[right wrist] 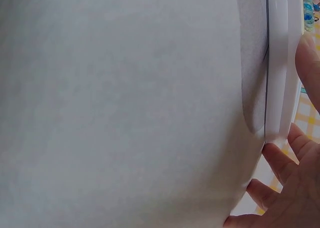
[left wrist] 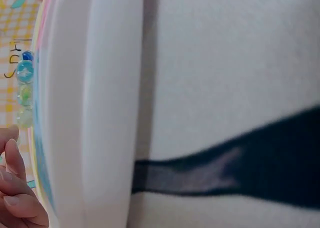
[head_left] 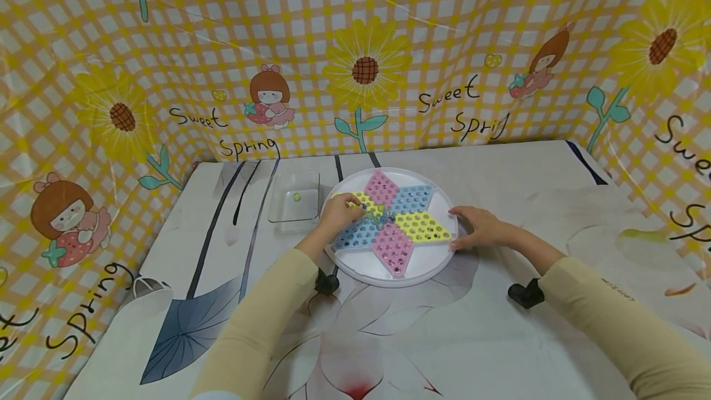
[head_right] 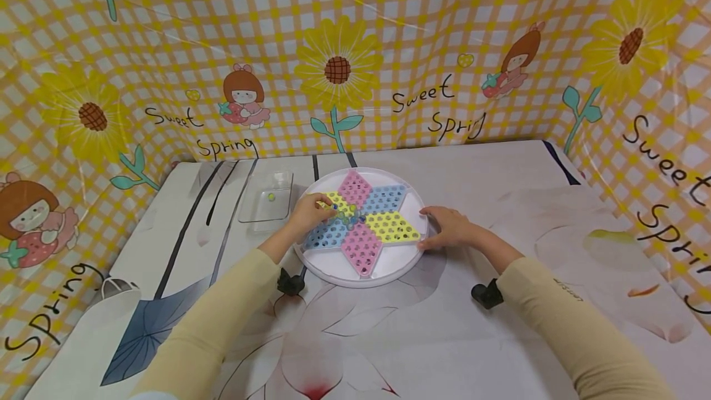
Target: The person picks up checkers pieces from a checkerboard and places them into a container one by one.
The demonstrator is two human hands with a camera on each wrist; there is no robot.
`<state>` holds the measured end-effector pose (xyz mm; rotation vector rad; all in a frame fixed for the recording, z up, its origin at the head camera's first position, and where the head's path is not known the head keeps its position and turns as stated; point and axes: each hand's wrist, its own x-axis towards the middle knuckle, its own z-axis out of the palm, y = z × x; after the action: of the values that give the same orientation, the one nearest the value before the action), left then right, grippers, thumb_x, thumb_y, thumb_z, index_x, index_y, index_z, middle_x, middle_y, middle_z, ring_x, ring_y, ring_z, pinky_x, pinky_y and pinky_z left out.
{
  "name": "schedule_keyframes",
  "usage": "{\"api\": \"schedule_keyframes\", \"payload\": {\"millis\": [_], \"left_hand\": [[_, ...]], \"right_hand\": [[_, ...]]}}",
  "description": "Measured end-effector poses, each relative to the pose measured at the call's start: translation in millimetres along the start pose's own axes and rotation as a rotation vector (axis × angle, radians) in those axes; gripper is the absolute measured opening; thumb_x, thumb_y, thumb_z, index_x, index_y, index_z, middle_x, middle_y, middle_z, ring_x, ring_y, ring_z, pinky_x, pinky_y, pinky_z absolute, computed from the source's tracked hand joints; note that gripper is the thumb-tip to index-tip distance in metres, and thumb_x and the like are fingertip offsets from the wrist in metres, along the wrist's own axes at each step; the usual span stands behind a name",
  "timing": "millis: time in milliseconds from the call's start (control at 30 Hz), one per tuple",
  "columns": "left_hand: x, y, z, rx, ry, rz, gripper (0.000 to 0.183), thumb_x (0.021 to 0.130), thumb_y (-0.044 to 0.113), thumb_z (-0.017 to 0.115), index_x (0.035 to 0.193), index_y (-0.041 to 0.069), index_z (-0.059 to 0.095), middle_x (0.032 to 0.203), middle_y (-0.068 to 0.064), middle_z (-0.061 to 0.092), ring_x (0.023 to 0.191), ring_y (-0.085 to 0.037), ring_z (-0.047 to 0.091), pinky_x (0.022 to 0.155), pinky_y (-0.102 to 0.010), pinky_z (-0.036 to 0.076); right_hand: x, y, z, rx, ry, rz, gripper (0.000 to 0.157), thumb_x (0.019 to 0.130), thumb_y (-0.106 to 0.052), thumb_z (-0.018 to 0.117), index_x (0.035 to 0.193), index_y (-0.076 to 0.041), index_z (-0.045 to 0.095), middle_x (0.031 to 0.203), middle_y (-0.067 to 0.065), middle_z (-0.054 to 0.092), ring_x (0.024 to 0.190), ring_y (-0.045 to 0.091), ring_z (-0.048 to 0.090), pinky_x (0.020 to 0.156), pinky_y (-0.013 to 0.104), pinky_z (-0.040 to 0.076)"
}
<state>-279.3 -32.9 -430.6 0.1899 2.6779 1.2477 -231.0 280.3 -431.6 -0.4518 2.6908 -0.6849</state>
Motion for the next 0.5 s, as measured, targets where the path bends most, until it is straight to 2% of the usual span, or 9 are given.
{"api": "schedule_keyframes", "payload": {"millis": [233, 400, 500], "left_hand": [[-6.2, 6.3, -7.3, -0.031, -0.003, 0.041, 0.02, 0.083, 0.017, 0.067, 0.098, 0.005, 0.061, 0.066, -0.005, 0.06, 0.062, -0.018, 0.06, 0.05, -0.02, 0.036], [-5.7, 8.3, -14.4, -0.051, -0.019, 0.077, 0.021, 0.084, 0.016, 0.065, 0.101, 0.004, 0.06, 0.066, -0.005, 0.059, 0.068, -0.027, 0.061, 0.048, -0.019, 0.036], [-5.0, 10.0, -20.2, -0.06, -0.008, 0.113, 0.022, 0.085, 0.017, 0.065, 0.102, 0.003, 0.06, 0.067, -0.011, 0.061, 0.07, -0.033, 0.061, 0.046, -0.02, 0.034]], "right_hand": [[0.7, 0.0, 1.1, 0.003, 0.001, 0.0, 0.088, 0.074, -0.042, 0.072, 0.133, 0.01, 0.033, 0.136, 0.035, 0.03, 0.125, 0.05, 0.026, 0.098, 0.062, 0.025], [1.5, 0.6, 1.8, 0.001, -0.002, 0.009, 0.088, 0.074, -0.043, 0.072, 0.133, 0.009, 0.033, 0.137, 0.035, 0.029, 0.126, 0.05, 0.025, 0.099, 0.062, 0.025], [1.1, 0.9, 1.4, 0.002, 0.001, 0.006, 0.088, 0.074, -0.043, 0.072, 0.133, 0.01, 0.032, 0.137, 0.035, 0.029, 0.126, 0.05, 0.025, 0.099, 0.062, 0.024]]}}
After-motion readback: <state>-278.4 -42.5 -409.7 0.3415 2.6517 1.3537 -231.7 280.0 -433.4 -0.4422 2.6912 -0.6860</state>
